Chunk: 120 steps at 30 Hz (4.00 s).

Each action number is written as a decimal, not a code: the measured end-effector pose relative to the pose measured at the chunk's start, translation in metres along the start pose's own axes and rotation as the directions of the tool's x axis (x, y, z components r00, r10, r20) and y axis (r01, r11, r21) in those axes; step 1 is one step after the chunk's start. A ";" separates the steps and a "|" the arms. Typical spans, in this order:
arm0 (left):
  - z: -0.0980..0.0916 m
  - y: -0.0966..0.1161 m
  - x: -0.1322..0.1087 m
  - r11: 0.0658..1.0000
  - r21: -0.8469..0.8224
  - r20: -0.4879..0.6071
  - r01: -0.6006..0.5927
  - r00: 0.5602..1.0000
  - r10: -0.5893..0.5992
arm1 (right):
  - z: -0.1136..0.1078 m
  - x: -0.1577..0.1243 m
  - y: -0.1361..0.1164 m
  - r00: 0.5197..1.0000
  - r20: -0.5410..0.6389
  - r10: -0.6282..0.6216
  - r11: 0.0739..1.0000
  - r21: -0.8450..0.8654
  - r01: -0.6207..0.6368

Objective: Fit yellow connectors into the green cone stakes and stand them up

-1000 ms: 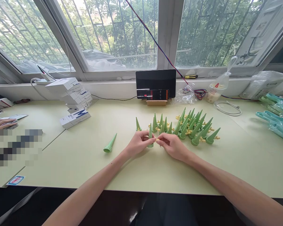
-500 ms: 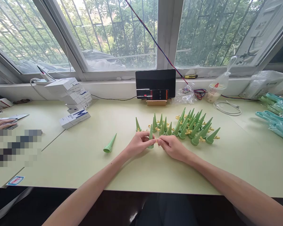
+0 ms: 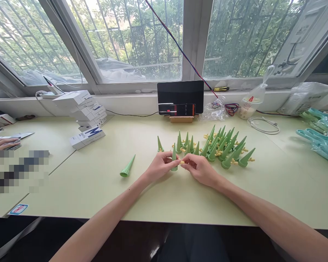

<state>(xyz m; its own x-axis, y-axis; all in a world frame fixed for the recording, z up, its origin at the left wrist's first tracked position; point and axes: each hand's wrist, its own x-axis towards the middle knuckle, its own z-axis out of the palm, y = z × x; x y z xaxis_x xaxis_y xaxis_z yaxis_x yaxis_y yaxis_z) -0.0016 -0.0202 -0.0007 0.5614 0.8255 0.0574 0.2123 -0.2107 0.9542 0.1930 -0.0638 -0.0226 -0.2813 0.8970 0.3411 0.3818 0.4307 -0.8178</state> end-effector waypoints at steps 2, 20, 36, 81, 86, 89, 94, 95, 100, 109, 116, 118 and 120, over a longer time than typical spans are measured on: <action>0.000 0.000 0.000 1.000 0.004 0.002 -0.003 1.000 0.003 | 0.000 0.000 0.001 1.000 0.000 0.000 1.000 0.001 0.000; 0.000 0.001 -0.001 1.000 0.005 0.019 -0.015 1.000 0.015 | 0.002 -0.002 0.005 1.000 0.017 0.005 1.000 -0.005 -0.005; 0.000 -0.004 0.000 0.999 0.023 0.040 -0.033 0.999 0.032 | 0.002 -0.001 0.005 0.999 0.029 -0.020 0.999 -0.036 0.021; 0.004 -0.005 -0.001 0.998 0.032 0.007 -0.051 0.999 0.051 | 0.001 0.000 0.006 0.997 0.045 -0.060 0.995 -0.076 0.064; 0.005 -0.003 -0.002 0.999 0.011 0.003 -0.047 0.999 0.047 | 0.001 -0.001 0.006 0.997 0.055 -0.051 0.994 -0.090 0.056; 0.006 -0.001 -0.002 0.999 0.005 0.009 -0.045 0.999 0.045 | 0.002 -0.001 0.007 0.998 0.050 -0.037 0.995 -0.087 0.041; 0.004 0.001 -0.001 0.999 -0.033 0.006 -0.024 1.000 0.024 | 0.001 0.000 0.002 1.000 0.021 -0.005 0.999 -0.036 0.006; 0.004 0.001 -0.001 0.999 -0.044 -0.002 -0.016 1.000 0.016 | 0.001 0.000 0.001 1.000 0.015 -0.001 1.000 -0.021 0.002; 0.003 0.003 -0.001 0.999 -0.045 -0.032 0.009 0.999 -0.011 | 0.000 0.000 -0.003 1.000 -0.006 -0.014 1.000 0.015 0.014; 0.003 -0.001 0.000 1.000 0.010 0.002 -0.010 1.000 0.010 | 0.003 0.000 0.004 0.999 -0.007 -0.041 0.999 -0.002 0.041; 0.002 -0.005 -0.001 0.997 0.058 -0.009 -0.047 0.999 0.047 | 0.003 0.001 0.003 0.999 0.006 -0.053 0.998 -0.041 0.053; 0.002 -0.004 -0.002 0.998 0.053 -0.002 -0.043 0.999 0.043 | 0.003 0.001 0.004 0.998 0.008 -0.064 0.996 -0.053 0.065; 0.002 -0.004 -0.002 0.998 0.048 0.007 -0.037 0.999 0.037 | 0.003 0.001 0.005 0.997 0.021 -0.075 0.995 -0.060 0.076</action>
<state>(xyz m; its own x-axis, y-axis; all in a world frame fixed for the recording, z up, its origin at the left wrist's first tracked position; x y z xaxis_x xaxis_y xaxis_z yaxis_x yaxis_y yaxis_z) -0.0014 -0.0221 -0.0049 0.5745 0.8135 0.0906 0.2293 -0.2662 0.9362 0.1915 -0.0610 -0.0273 -0.3274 0.8600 0.3915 0.4118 0.5027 -0.7601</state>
